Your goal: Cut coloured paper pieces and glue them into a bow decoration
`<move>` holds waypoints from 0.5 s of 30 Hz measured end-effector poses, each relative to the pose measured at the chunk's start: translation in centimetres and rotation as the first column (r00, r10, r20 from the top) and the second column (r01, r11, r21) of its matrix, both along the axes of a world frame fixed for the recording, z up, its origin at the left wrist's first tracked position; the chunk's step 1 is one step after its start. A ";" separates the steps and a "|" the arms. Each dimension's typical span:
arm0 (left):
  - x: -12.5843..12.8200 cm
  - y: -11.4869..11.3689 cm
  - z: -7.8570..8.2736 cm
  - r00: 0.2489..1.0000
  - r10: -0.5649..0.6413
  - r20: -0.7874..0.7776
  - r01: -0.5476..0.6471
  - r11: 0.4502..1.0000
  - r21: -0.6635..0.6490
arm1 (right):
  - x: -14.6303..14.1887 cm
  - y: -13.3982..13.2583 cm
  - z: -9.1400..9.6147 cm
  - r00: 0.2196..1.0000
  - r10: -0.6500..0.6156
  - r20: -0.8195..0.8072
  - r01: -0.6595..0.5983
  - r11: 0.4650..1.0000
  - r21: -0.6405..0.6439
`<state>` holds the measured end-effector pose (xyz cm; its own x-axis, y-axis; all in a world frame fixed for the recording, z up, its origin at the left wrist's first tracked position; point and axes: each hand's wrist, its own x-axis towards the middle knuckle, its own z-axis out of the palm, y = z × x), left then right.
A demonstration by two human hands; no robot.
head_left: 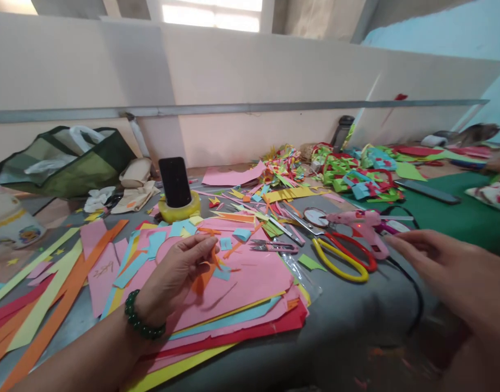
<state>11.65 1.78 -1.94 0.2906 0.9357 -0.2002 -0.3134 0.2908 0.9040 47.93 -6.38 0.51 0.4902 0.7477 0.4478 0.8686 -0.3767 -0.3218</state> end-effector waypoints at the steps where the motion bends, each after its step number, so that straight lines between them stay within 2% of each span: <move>1: 0.0 0.0 0.1 1.000 0.004 0.013 -0.004 1.000 -0.011 | -1.9 -0.9 0.2 0.991 0.107 -0.081 -0.099 0.991 0.093; 2: 0.0 -0.1 0.1 1.000 0.009 0.028 -0.009 1.000 -0.021 | -4.0 -1.4 0.3 0.953 0.264 -0.149 -0.232 0.952 0.201; 3: 0.1 -0.2 0.2 0.999 0.012 0.044 -0.011 0.999 -0.033 | -6.2 -1.6 0.3 0.878 0.435 -0.200 -0.393 0.893 0.218; 4: 0.2 -0.3 0.3 0.998 0.011 0.061 -0.009 0.999 -0.041 | -8.4 -1.5 0.2 0.778 0.569 -0.267 -0.545 0.822 0.163; 6: 0.3 -0.5 0.3 0.996 0.002 0.091 0.001 0.999 -0.038 | -12.4 -0.6 -0.3 0.597 0.682 -0.423 -0.713 0.692 0.109; 7: 0.4 -0.6 0.3 0.994 0.005 0.108 -0.002 1.000 -0.030 | -14.1 0.0 -0.7 0.497 0.681 -0.538 -0.769 0.633 0.092; 9: 0.4 -0.7 0.2 0.990 0.015 0.140 -0.015 1.000 -0.004 | -16.8 1.1 -1.7 0.264 0.590 -0.763 -0.835 0.536 0.126; 11: 0.4 -0.7 0.0 0.985 0.030 0.169 -0.034 0.999 0.019 | -18.7 1.8 -2.7 0.008 0.437 -0.899 -0.845 0.484 0.228; 13: 0.3 -0.6 -0.1 0.980 0.043 0.194 -0.048 0.999 0.024 | -20.0 2.0 -3.6 -0.172 0.308 -0.936 -0.814 0.490 0.311; 15: 0.2 -0.5 -0.1 0.974 0.063 0.218 -0.069 0.997 0.018 | -20.5 2.1 -4.1 -0.229 0.260 -0.938 -0.777 0.532 0.337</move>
